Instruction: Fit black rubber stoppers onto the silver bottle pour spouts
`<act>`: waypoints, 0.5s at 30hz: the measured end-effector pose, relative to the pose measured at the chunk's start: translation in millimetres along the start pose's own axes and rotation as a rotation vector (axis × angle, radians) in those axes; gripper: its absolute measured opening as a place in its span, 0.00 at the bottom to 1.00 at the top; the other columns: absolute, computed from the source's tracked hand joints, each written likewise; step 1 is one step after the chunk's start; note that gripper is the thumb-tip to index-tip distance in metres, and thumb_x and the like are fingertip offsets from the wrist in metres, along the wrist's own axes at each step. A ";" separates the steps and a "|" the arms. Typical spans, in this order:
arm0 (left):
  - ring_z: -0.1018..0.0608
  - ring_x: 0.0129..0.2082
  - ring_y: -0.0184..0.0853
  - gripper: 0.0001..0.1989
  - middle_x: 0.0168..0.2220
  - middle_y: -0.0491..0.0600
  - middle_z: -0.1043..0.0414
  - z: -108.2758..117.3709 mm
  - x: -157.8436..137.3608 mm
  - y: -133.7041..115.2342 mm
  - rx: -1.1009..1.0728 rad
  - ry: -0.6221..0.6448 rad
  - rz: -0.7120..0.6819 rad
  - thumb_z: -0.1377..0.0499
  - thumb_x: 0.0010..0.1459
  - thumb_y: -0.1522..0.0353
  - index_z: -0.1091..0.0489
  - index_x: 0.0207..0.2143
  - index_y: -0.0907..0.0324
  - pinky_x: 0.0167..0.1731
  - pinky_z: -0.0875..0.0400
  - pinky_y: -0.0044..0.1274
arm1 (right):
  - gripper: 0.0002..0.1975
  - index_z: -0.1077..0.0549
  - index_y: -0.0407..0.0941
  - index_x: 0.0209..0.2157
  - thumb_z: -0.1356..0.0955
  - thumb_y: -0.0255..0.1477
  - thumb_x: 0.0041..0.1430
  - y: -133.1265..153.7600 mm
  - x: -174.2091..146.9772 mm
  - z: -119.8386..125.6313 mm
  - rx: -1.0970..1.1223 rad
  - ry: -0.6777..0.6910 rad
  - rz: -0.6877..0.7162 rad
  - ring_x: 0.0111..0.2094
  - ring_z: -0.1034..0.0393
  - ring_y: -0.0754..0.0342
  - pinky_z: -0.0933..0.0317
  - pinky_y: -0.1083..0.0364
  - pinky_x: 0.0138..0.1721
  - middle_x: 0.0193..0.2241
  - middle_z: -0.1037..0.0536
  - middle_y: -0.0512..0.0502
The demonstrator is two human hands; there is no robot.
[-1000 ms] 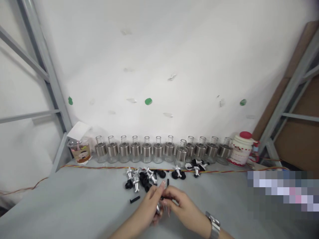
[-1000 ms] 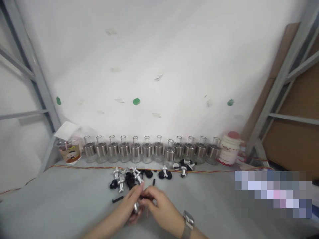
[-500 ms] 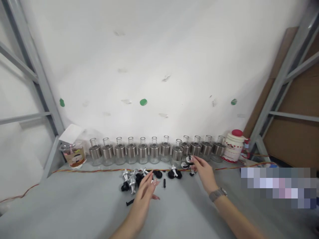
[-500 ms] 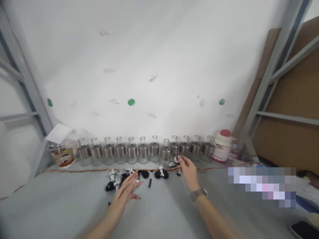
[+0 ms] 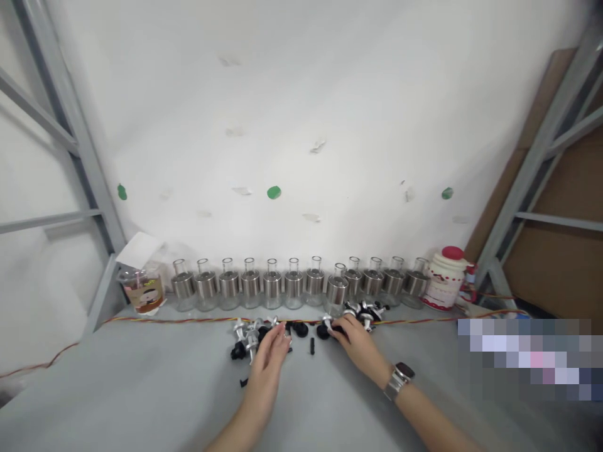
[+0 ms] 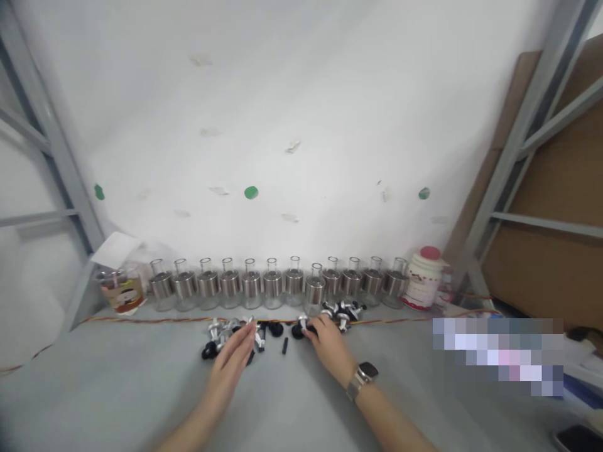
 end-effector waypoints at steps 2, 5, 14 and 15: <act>0.38 0.56 0.39 0.18 0.54 0.52 0.36 -1.5 -1.6 -0.5 0.016 -0.001 0.002 0.39 0.50 0.62 0.32 0.44 0.57 0.56 0.47 0.30 | 0.08 0.27 0.46 0.33 0.35 0.23 0.50 1.5 -0.9 -3.2 0.020 0.043 0.015 0.35 0.35 0.49 0.41 0.51 0.41 0.33 0.30 0.46; 0.37 0.56 0.42 0.20 0.53 0.55 0.35 -3.2 -4.5 -5.1 0.049 -0.017 -0.013 0.38 0.48 0.61 0.31 0.43 0.58 0.55 0.45 0.31 | 0.08 0.27 0.46 0.31 0.35 0.22 0.49 5.5 -1.6 -4.9 0.060 0.076 0.021 0.33 0.35 0.51 0.40 0.52 0.38 0.33 0.30 0.48; 0.27 0.46 0.44 0.34 0.47 0.58 0.29 -20.0 -9.0 3.9 0.033 0.181 0.139 0.32 0.34 0.57 0.33 0.45 0.61 0.47 0.35 0.31 | 0.10 0.33 0.44 0.37 0.33 0.29 0.51 61.2 -12.1 1.3 0.378 0.068 -0.038 0.29 0.34 0.55 0.37 0.55 0.32 0.31 0.28 0.49; 0.25 0.43 0.44 0.34 0.46 0.58 0.28 -22.9 -10.5 8.9 0.001 0.207 0.213 0.31 0.34 0.57 0.33 0.44 0.61 0.43 0.32 0.31 | 0.10 0.33 0.44 0.37 0.32 0.30 0.51 70.2 -15.4 -2.9 0.481 0.120 -0.044 0.29 0.33 0.55 0.37 0.55 0.32 0.30 0.28 0.49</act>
Point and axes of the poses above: each hand's wrist, its own x-axis towards the middle knuckle, its own z-axis out of the back of the hand, y = z × x, the point moved 6 cm from there along x, towards the middle knuckle
